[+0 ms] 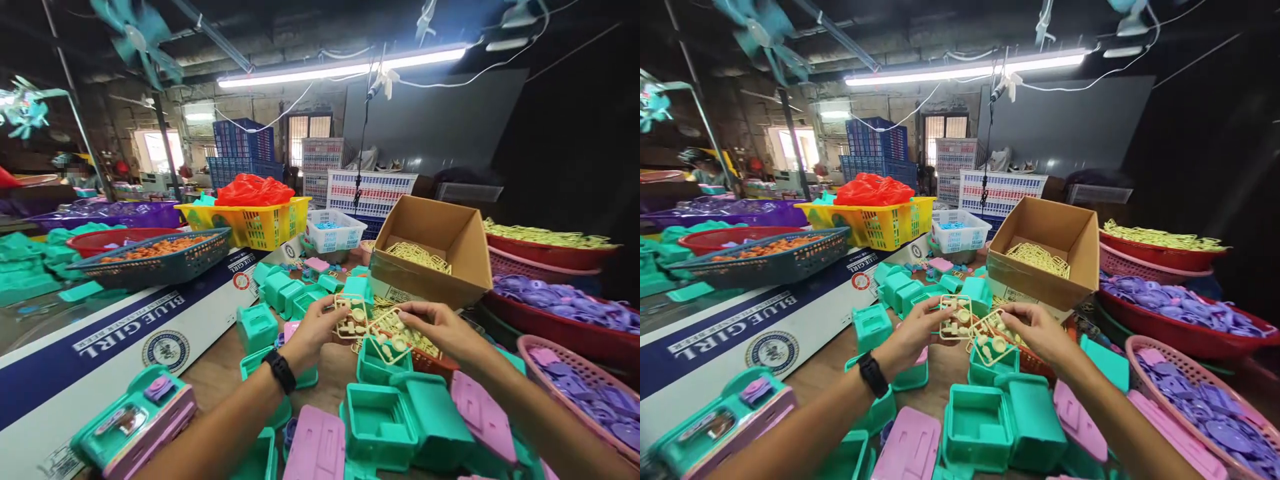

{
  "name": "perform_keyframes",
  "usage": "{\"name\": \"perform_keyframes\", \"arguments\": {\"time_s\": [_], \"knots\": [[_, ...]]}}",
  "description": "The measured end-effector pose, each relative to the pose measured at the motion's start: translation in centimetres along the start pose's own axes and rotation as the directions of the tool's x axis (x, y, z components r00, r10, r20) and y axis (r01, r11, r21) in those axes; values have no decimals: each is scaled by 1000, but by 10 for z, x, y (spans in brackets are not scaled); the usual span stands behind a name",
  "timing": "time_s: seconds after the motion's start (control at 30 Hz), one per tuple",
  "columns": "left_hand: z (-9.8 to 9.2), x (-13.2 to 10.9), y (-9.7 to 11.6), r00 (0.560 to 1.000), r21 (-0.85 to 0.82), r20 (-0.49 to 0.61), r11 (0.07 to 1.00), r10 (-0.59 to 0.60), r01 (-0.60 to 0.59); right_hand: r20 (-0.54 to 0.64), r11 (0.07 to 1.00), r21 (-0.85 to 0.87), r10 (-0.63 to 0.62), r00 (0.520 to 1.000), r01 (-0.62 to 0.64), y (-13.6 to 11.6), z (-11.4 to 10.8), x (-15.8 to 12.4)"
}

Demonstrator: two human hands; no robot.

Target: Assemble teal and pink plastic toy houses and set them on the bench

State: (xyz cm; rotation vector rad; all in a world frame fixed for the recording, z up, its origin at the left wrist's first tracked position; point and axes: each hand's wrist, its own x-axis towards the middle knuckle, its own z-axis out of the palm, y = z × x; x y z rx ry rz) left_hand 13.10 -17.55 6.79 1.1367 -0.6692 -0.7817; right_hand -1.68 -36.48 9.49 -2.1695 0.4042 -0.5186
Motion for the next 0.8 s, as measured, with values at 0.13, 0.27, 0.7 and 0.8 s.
{"name": "perform_keyframes", "arguments": {"time_s": [0.13,0.27,0.7,0.8], "knots": [[8,-5,3,1000,-37,12,999,-13,13,100,1000,-3,-19,995,19,-11,6,-2],[1,-8,2,998,-13,-42,999,38,-39,-45,967,-248,-65,997,51,-4,0,5],[-51,-46,-42,1000,310,9,950,-24,20,-312,698,-715,-282,907,-29,7,-110,109],[-59,-46,-64,1000,376,14,927,-20,14,-197,738,-672,-265,944,67,11,-101,170]]}}
